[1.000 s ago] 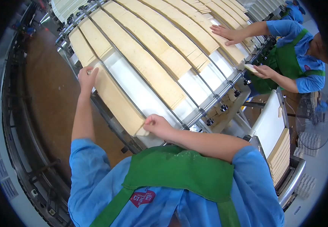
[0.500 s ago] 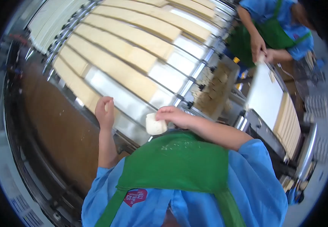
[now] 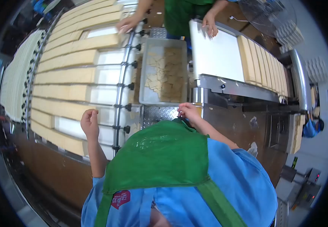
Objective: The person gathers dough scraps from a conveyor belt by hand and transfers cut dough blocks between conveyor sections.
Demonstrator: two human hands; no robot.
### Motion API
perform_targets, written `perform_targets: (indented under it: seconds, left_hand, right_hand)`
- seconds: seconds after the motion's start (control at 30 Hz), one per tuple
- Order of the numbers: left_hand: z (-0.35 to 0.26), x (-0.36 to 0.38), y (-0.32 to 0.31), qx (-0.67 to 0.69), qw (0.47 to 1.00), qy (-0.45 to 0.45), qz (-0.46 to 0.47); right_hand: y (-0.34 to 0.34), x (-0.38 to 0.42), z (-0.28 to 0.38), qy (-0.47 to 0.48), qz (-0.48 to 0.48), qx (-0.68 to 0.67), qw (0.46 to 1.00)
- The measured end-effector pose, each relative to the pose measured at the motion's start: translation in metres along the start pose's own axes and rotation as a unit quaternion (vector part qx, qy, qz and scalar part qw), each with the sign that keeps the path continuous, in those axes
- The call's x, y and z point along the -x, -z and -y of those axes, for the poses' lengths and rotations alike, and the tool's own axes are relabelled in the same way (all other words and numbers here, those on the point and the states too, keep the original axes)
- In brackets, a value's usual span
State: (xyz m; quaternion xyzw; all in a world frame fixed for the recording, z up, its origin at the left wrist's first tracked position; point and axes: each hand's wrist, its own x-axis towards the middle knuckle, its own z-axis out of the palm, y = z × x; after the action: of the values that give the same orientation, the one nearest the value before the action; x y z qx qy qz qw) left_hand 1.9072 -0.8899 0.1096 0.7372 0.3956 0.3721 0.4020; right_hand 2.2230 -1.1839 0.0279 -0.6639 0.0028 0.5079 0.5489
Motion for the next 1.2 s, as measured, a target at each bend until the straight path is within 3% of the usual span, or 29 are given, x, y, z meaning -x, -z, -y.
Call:
perform_targets:
  seconds: [0.07, 0.1, 0.23, 0.3, 0.37, 0.43, 0.53, 0.57, 0.63, 0.7, 0.77, 0.87, 1.07, 1.2]
  left_hand:
    - [-0.011, -0.008, -0.026, 0.026, 0.999, -0.001, 0.023]
    - [-0.018, -0.011, -0.04, 0.026, 0.999, -0.002, 0.037]
    - [-0.052, -0.022, -0.096, 0.028, 0.996, -0.004, 0.083]
    - [-0.061, -0.027, -0.125, 0.014, 0.995, -0.028, 0.097]
    - [-0.074, -0.032, -0.156, 0.017, 0.993, -0.025, 0.115]
    - [-0.088, -0.034, -0.191, 0.036, 0.99, 0.01, 0.137]
    - [-0.097, -0.042, -0.248, 0.027, 0.985, -0.006, 0.173]
    - [-0.101, -0.046, -0.266, -0.009, 0.978, -0.027, 0.206]
    - [-0.12, -0.052, -0.309, -0.036, 0.969, -0.049, 0.239]
    - [-0.138, -0.057, -0.353, -0.049, 0.96, -0.055, 0.271]
    - [-0.155, -0.064, -0.398, -0.064, 0.946, -0.092, 0.303]
    - [-0.215, -0.069, -0.46, -0.121, 0.924, -0.066, 0.358]
    - [-0.218, -0.111, -0.607, -0.133, 0.869, -0.17, 0.444]
    - [-0.214, -0.141, -0.731, -0.141, 0.835, -0.339, 0.41]
  right_hand:
    - [0.006, -0.005, -0.003, 0.031, 0.028, -0.016, 0.999]
    - [0.014, -0.008, -0.001, 0.09, 0.047, -0.004, 0.995]
    - [0.06, -0.015, 0.024, 0.187, 0.002, -0.018, 0.982]
    - [0.089, -0.018, 0.04, 0.161, -0.075, -0.071, 0.981]
    - [0.136, -0.044, 0.033, 0.228, -0.158, -0.094, 0.956]
    - [0.183, -0.053, 0.046, 0.229, -0.255, -0.136, 0.93]
    - [0.26, -0.073, 0.053, 0.253, -0.389, -0.176, 0.868]
    - [0.285, -0.073, 0.057, 0.223, -0.426, -0.161, 0.862]
    - [0.33, -0.094, 0.055, 0.257, -0.485, -0.165, 0.82]
    - [0.353, -0.108, 0.06, 0.275, -0.477, -0.17, 0.817]
    - [0.367, -0.118, 0.067, 0.269, -0.491, -0.133, 0.818]
    - [0.358, -0.124, 0.072, 0.249, -0.52, -0.06, 0.814]
    - [0.349, -0.117, 0.071, 0.238, -0.545, 0.043, 0.803]
    - [0.35, -0.12, 0.067, 0.264, -0.555, 0.095, 0.783]
